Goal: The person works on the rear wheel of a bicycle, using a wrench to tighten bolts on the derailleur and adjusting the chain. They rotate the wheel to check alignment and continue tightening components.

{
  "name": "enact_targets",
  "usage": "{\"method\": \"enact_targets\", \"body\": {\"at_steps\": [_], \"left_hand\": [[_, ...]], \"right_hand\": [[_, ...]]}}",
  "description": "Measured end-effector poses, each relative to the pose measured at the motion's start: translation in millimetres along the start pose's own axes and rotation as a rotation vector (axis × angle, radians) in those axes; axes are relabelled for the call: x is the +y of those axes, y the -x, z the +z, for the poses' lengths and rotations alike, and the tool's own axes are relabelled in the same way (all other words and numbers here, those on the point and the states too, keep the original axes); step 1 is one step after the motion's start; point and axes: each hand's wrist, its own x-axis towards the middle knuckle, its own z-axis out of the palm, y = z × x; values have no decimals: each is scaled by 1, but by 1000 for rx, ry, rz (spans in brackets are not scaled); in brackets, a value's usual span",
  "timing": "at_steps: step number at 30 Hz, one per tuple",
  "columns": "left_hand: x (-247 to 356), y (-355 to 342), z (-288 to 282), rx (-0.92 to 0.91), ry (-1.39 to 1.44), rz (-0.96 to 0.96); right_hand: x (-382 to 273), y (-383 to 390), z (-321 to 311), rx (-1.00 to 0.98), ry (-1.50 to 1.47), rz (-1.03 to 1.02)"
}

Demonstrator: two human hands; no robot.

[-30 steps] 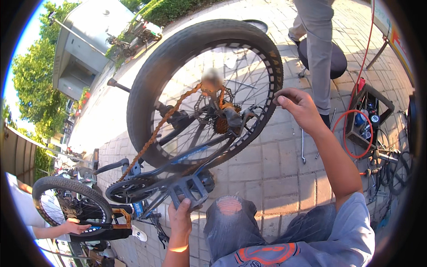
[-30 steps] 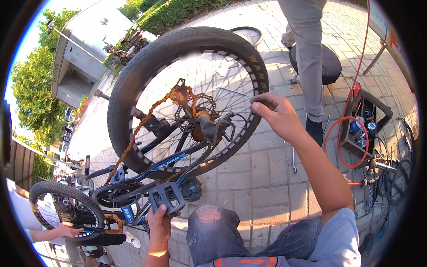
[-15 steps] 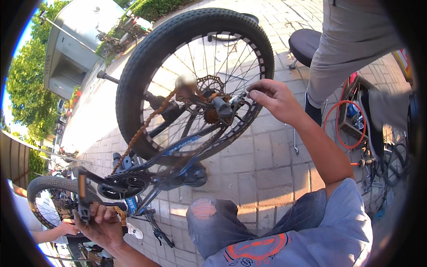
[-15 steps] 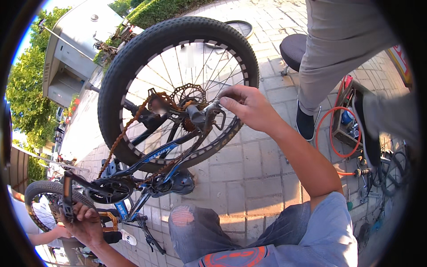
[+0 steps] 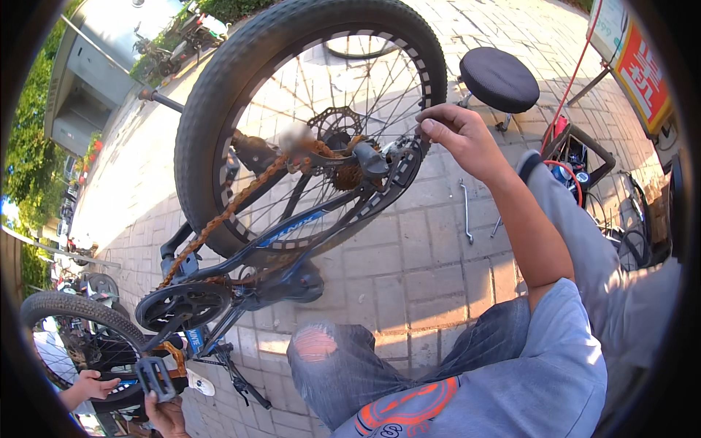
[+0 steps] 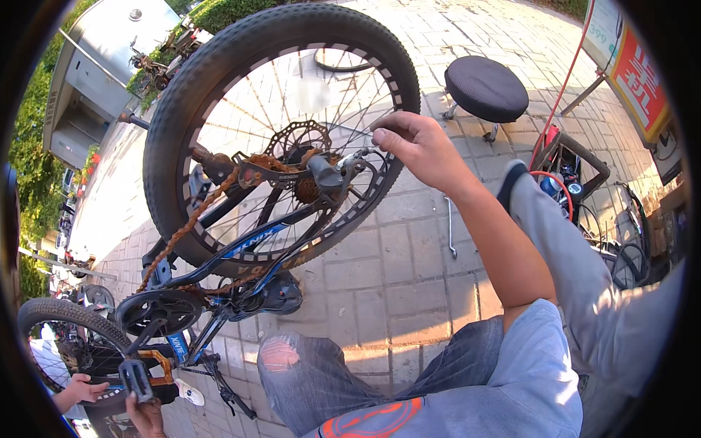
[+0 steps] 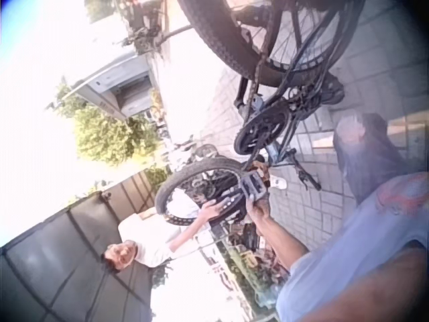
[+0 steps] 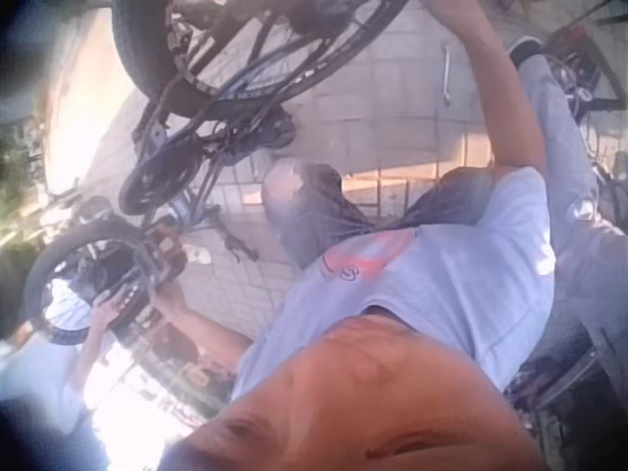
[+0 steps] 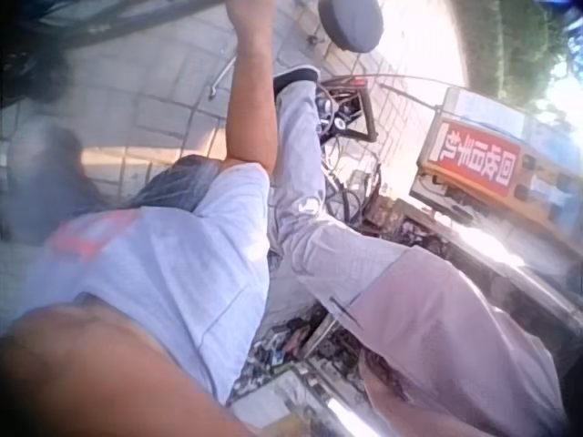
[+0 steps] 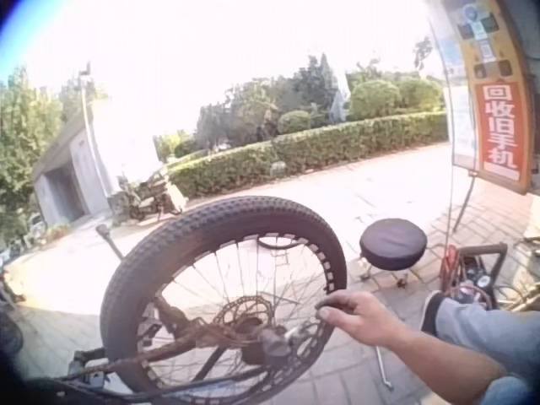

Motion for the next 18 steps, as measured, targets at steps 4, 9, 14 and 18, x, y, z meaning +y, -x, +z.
{"method": "enact_targets", "body": {"at_steps": [4,9,14,18], "left_hand": [[-42,12,34,-190,-309,-85],[-119,15,76,-289,-228,-328],[-171,39,147,-302,-251,-252],[-177,63,205,-415,-264,-154]], "right_hand": [[-6,-2,2,2,-5,-24],[-7,-2,-2,-15,-1,-27],[-13,5,-5,-16,-71,-29],[-15,10,-13,-34,-113,-24]]}}
